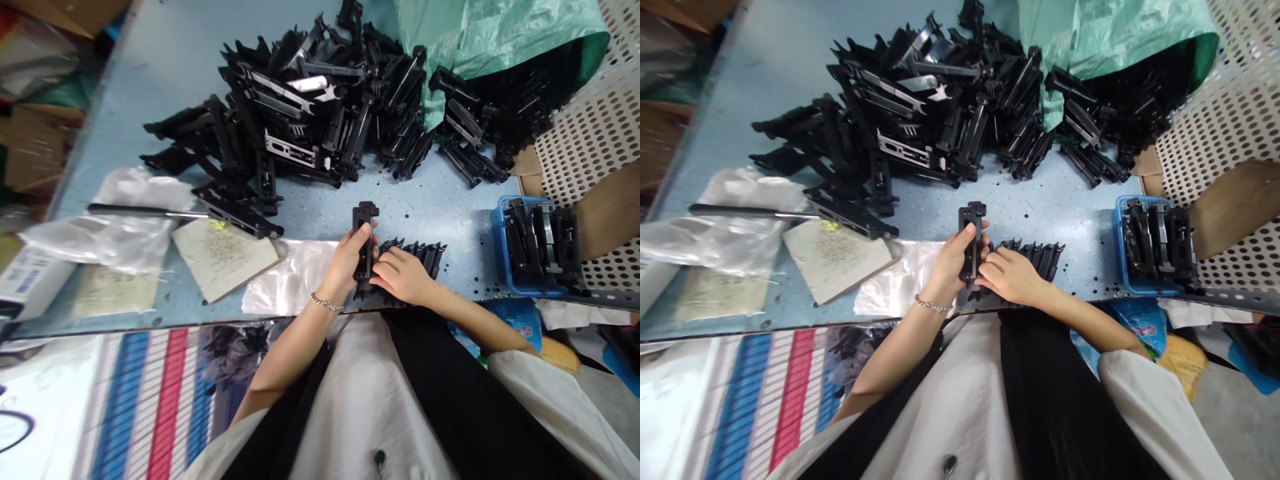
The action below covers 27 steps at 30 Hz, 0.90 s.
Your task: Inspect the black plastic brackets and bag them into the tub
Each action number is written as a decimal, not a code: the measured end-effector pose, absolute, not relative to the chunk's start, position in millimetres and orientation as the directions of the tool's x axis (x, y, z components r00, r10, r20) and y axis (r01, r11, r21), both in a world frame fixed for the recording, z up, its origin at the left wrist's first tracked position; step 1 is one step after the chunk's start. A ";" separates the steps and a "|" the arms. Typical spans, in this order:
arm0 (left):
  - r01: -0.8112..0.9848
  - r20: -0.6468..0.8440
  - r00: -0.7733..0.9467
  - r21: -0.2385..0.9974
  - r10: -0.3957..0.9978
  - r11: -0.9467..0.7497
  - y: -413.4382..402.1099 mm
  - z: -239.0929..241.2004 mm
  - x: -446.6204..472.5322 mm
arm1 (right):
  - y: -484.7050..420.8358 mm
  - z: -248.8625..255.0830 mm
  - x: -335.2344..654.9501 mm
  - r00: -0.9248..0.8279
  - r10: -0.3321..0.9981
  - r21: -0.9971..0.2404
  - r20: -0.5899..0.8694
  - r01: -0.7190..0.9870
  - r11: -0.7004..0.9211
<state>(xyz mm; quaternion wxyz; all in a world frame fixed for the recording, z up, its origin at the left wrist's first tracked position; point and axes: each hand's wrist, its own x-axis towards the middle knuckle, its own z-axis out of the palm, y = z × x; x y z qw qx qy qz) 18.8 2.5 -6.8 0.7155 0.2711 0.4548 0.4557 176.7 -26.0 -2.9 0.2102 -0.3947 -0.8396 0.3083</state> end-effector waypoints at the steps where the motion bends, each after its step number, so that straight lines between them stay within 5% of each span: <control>1: -0.402 -0.402 0.158 0.808 0.902 0.430 0.4 -6.2 19.6 | -30.1 -6.5 173.7 -0.598 0.796 -0.691 0.097 0.534 0.486; 6: -0.159 -0.311 0.072 0.934 0.948 0.319 -15.5 -13.5 -2.4 | -46.5 -7.6 191.9 -0.534 0.830 -0.831 -0.162 0.527 0.177; 11: 0.039 -0.515 0.078 0.857 0.854 0.513 -30.7 -43.8 -40.5 | -63.3 -12.9 260.0 -0.010 0.941 -0.403 -0.340 0.905 -0.136; 13: -0.007 -0.572 0.081 0.818 0.816 0.575 -32.2 -57.6 -34.5 | -60.9 -26.0 278.9 0.028 0.946 -0.384 -0.323 0.910 -0.159; 16: -0.131 -0.589 0.084 0.793 0.804 0.595 -24.5 -68.8 -13.6 | -45.1 -38.5 290.5 -0.011 0.964 -0.424 -0.267 0.899 -0.107; 20: -0.221 -0.582 0.168 0.765 0.796 0.606 -13.5 -56.6 -6.2 | -27.4 -17.3 281.1 -0.032 0.995 -0.265 -0.098 0.964 0.005; 22: -0.172 -0.561 0.306 0.762 0.770 0.624 -20.4 -41.9 -12.2 | -30.0 0.5 264.0 -0.243 0.970 -0.266 0.012 0.934 0.237; 25: -0.004 -0.557 0.588 0.724 0.587 0.690 -45.9 -20.5 -22.1 | -45.3 16.4 231.9 -0.657 0.751 -0.393 0.065 0.675 0.625; 27: 0.053 -0.544 0.645 0.732 0.537 0.679 -64.1 -14.3 -29.0 | -55.9 17.1 217.7 -0.772 0.635 -0.485 0.042 0.540 0.688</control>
